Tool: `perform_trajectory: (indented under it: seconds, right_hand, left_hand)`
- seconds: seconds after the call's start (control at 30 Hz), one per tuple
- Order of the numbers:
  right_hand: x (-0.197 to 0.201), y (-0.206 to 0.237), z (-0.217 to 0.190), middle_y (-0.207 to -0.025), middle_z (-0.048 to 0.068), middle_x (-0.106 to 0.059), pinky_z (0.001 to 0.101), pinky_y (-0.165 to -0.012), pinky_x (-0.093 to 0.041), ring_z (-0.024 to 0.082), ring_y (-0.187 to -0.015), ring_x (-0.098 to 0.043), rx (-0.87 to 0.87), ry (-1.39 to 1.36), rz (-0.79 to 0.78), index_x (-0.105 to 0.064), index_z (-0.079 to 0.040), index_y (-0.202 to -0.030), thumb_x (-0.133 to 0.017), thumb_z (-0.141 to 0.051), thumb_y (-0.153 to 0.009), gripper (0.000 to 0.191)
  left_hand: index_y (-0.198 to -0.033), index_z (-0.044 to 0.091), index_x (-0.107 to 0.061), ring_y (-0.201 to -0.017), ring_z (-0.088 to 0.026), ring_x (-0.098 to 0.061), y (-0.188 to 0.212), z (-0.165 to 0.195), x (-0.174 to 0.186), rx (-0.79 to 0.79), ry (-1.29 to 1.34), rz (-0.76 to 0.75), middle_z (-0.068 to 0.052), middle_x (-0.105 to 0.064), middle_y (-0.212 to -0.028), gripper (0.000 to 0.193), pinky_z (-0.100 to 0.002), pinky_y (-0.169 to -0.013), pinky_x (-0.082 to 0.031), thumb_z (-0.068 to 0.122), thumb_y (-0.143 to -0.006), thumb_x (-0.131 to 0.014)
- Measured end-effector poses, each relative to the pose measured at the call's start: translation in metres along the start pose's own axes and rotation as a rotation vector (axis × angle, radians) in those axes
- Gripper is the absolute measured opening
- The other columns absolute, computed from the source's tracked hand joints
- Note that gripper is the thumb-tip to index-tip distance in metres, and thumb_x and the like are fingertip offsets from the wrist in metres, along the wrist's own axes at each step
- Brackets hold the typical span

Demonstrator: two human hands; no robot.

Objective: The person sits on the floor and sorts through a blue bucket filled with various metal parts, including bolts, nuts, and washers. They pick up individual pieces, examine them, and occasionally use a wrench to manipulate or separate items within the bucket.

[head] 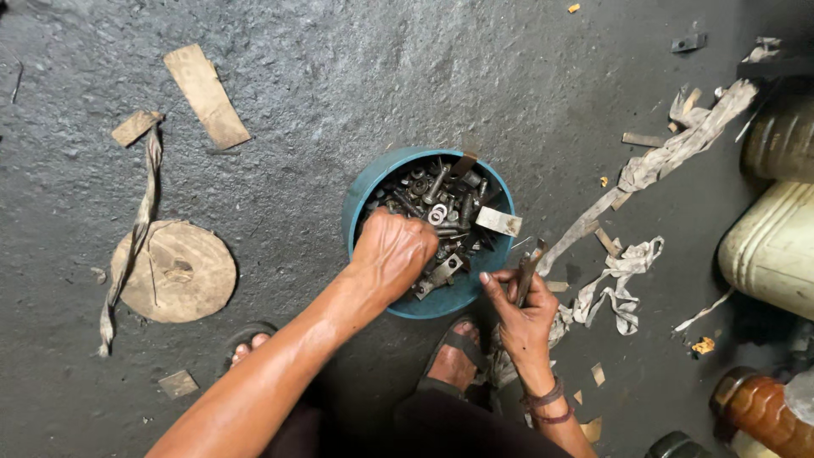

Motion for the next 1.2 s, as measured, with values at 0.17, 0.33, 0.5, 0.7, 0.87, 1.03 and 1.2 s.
perform_trajectory:
  seconds: [0.17,0.33,0.5,0.7,0.87,1.03,1.2]
  right_hand:
    - [-0.001,0.001,0.005,-0.070,-0.011,-0.042,0.0189,-0.057,-0.031,0.000,-0.064,-0.038,-0.031,0.022,-0.022,-0.073,-0.003,-0.091,-0.083,-0.009,-0.087,0.013]
    - [0.002,-0.001,0.001,-0.072,-0.011,-0.043,0.0191,-0.058,-0.031,0.000,-0.066,-0.039,-0.017,0.009,-0.049,-0.072,-0.003,-0.091,-0.083,-0.010,-0.087,0.013]
    - [0.011,0.001,0.001,-0.072,-0.010,-0.041,0.0198,-0.058,-0.029,0.001,-0.065,-0.037,-0.028,0.032,-0.013,-0.072,-0.003,-0.091,-0.083,-0.009,-0.087,0.013]
    - [0.008,0.004,0.002,-0.071,-0.011,-0.042,0.0196,-0.058,-0.033,0.001,-0.065,-0.040,-0.042,0.021,-0.036,-0.070,-0.003,-0.090,-0.083,-0.011,-0.088,0.015]
    - [0.009,0.007,0.003,-0.072,-0.008,-0.044,0.0210,-0.058,-0.033,0.003,-0.066,-0.039,-0.062,0.080,-0.034,-0.071,-0.004,-0.087,-0.084,-0.009,-0.086,0.014]
    - [-0.006,0.010,-0.011,-0.085,0.003,-0.071,0.0211,-0.067,-0.043,0.005,-0.075,-0.053,-0.036,-0.011,-0.136,-0.048,-0.007,-0.075,-0.082,-0.005,-0.086,0.036]
    - [-0.034,0.017,-0.040,-0.098,0.011,-0.074,0.0239,-0.073,-0.050,0.009,-0.095,-0.067,-0.018,-0.241,-0.300,-0.039,-0.011,-0.074,-0.078,0.002,-0.084,0.042]
  left_hand:
    - [-0.098,0.003,-0.073,-0.055,-0.024,-0.068,-0.002,0.017,0.028,-0.101,-0.017,0.172,-0.007,-0.069,-0.064,0.019,-0.040,-0.054,-0.048,0.012,-0.086,-0.060]
    - [-0.079,0.009,-0.071,-0.059,-0.024,-0.070,-0.009,0.012,0.028,-0.094,-0.054,0.053,-0.009,-0.070,-0.067,0.011,-0.039,-0.051,-0.049,0.014,-0.084,-0.061]
    - [-0.069,0.014,-0.070,-0.058,-0.024,-0.070,-0.008,0.010,0.023,-0.030,-0.031,-0.026,-0.008,-0.069,-0.064,0.013,-0.041,-0.054,-0.050,0.013,-0.081,-0.065]
    - [-0.066,0.017,-0.070,-0.060,-0.022,-0.071,-0.038,0.040,0.014,-0.107,-0.105,0.014,-0.005,-0.070,-0.063,0.014,-0.037,-0.052,-0.050,0.014,-0.079,-0.066]
    - [-0.066,0.015,-0.073,-0.063,-0.023,-0.072,-0.034,0.036,0.007,-0.118,-0.047,-0.093,-0.007,-0.071,-0.067,0.017,-0.041,-0.057,-0.051,0.015,-0.081,-0.067]
    - [-0.103,0.008,-0.081,-0.070,-0.030,-0.073,0.032,-0.017,0.019,0.428,0.644,0.063,-0.014,-0.077,-0.078,0.018,-0.042,-0.066,-0.053,0.019,-0.091,-0.072]
    - [-0.114,0.001,-0.075,-0.086,-0.008,-0.070,0.072,0.006,-0.023,0.685,1.819,0.062,-0.005,-0.079,-0.096,0.022,-0.026,-0.078,-0.056,0.008,-0.094,-0.070]
Point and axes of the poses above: each hand's wrist, its own y-axis away from the middle knuckle, its own x-axis out of the back of the hand, z = x × y, the point moved 10 cm from there along -y, towards the middle knuckle
